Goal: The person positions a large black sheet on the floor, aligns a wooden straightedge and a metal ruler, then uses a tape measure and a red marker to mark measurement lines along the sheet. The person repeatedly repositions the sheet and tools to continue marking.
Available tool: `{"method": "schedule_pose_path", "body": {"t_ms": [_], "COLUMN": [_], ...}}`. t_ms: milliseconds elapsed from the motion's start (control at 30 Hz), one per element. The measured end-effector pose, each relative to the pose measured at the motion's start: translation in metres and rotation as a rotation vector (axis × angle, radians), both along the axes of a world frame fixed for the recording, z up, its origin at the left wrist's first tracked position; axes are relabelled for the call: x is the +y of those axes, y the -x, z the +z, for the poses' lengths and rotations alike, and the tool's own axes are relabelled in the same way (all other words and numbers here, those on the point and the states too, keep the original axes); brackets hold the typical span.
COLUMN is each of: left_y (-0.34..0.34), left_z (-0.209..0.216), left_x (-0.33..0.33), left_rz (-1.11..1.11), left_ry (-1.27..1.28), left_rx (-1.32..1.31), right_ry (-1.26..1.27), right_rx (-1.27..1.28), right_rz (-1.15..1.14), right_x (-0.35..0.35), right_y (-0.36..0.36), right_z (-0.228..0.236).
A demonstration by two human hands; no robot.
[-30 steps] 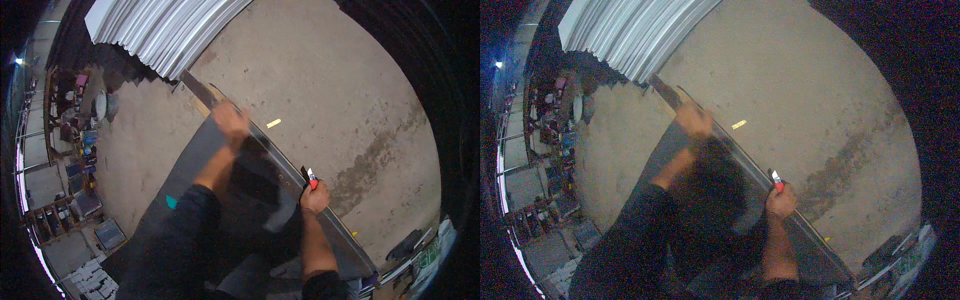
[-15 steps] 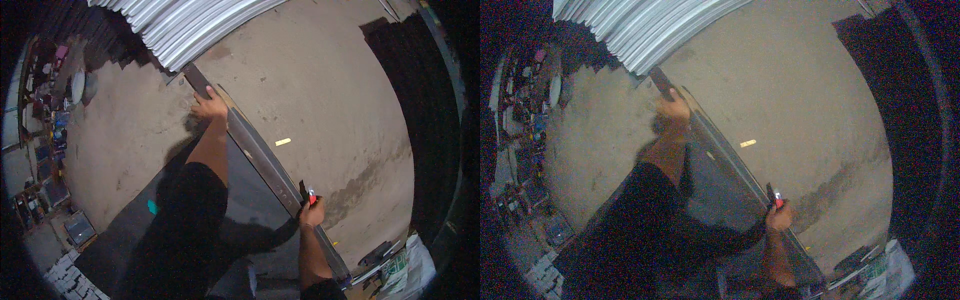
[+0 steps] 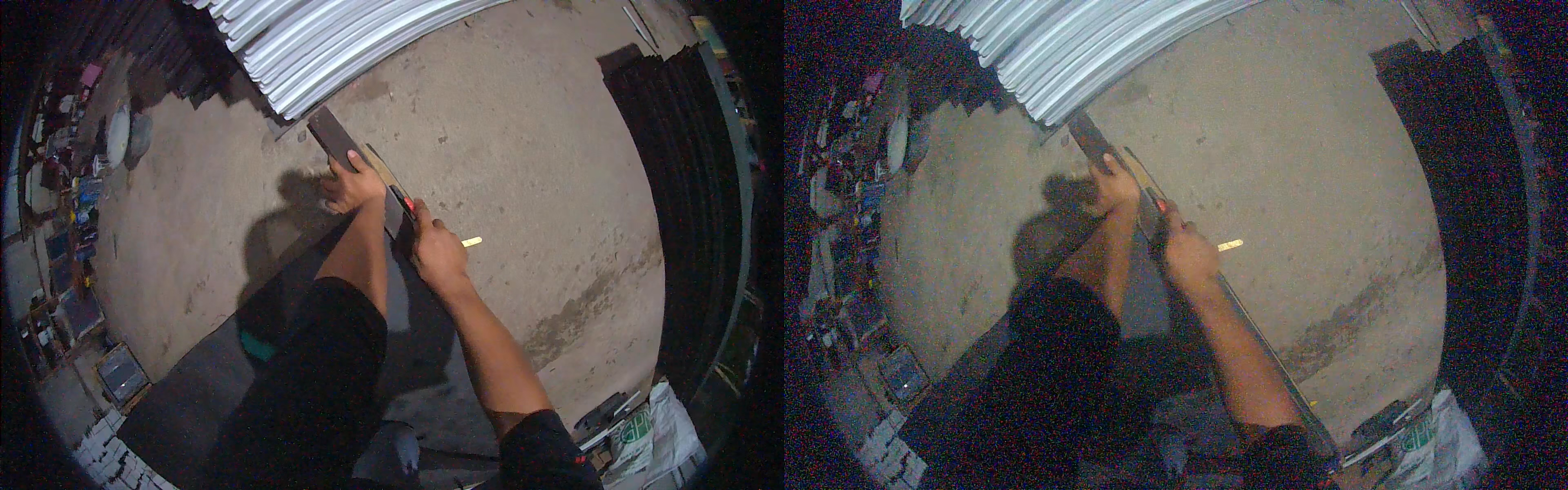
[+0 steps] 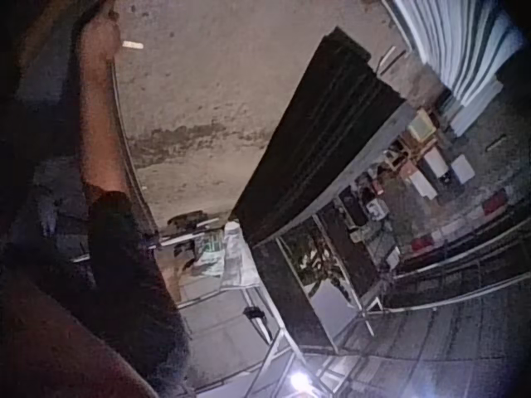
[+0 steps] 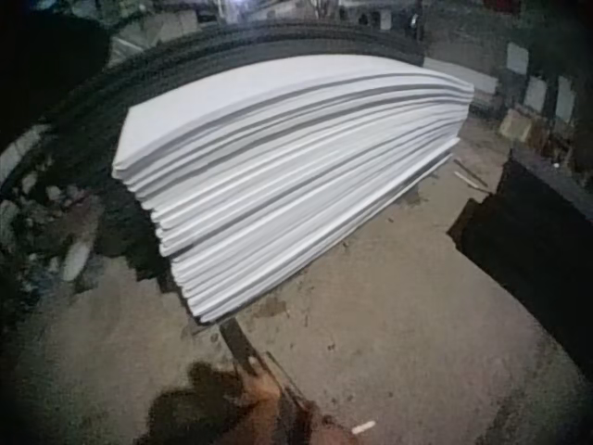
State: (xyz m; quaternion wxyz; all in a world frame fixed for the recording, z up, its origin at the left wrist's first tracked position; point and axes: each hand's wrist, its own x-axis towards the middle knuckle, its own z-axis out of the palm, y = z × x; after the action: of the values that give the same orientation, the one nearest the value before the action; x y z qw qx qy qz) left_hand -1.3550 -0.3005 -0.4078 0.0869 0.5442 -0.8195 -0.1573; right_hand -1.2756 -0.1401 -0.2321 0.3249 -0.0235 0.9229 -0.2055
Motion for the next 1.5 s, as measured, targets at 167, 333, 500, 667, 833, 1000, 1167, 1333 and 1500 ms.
{"method": "schedule_pose_path", "body": {"t_ms": [167,333,500,667,833,1000,1167,1333,1500], "left_y": [0.0,-0.003,-0.003,-0.003,0.001,0.0,0.0,0.007,0.001], "left_z": [0.011,0.01,0.014,0.006,-0.002,0.035,0.044,-0.006,-0.002], "left_x": [0.004,0.003,0.004,0.004,-0.007,0.004,0.007,-0.004,-0.011], "left_rz": [0.026,0.001,0.019,-0.022,0.01,-0.069,-0.106,-0.053,0.001], "left_ry": [-0.004,0.074,-0.074,-0.13,-0.146,-0.164,-0.297,-0.191,-0.059], "left_rx": [-0.032,-0.049,0.013,0.053,0.098,-0.042,0.336,0.597,0.115], "right_ry": [-0.027,-0.027,-0.011,-0.012,0.008,0.0,0.001,0.007,-0.042], "right_rx": [-0.089,-0.1,-0.148,-0.215,-0.287,-0.32,-0.276,-0.298,-0.287], "right_rz": [0.067,0.069,0.058,-0.002,-0.028,-0.035,-0.038,-0.017,-0.007], "right_x": [-0.016,-0.027,-0.028,-0.034,-0.041,-0.035,-0.032,-0.023,-0.002], "right_y": [0.018,0.027,0.036,0.046,0.051,0.053,0.046,0.037,0.01], "right_z": [-0.004,-0.003,-0.008,-0.009,-0.002,-0.009,-0.015,-0.005,-0.006]}}
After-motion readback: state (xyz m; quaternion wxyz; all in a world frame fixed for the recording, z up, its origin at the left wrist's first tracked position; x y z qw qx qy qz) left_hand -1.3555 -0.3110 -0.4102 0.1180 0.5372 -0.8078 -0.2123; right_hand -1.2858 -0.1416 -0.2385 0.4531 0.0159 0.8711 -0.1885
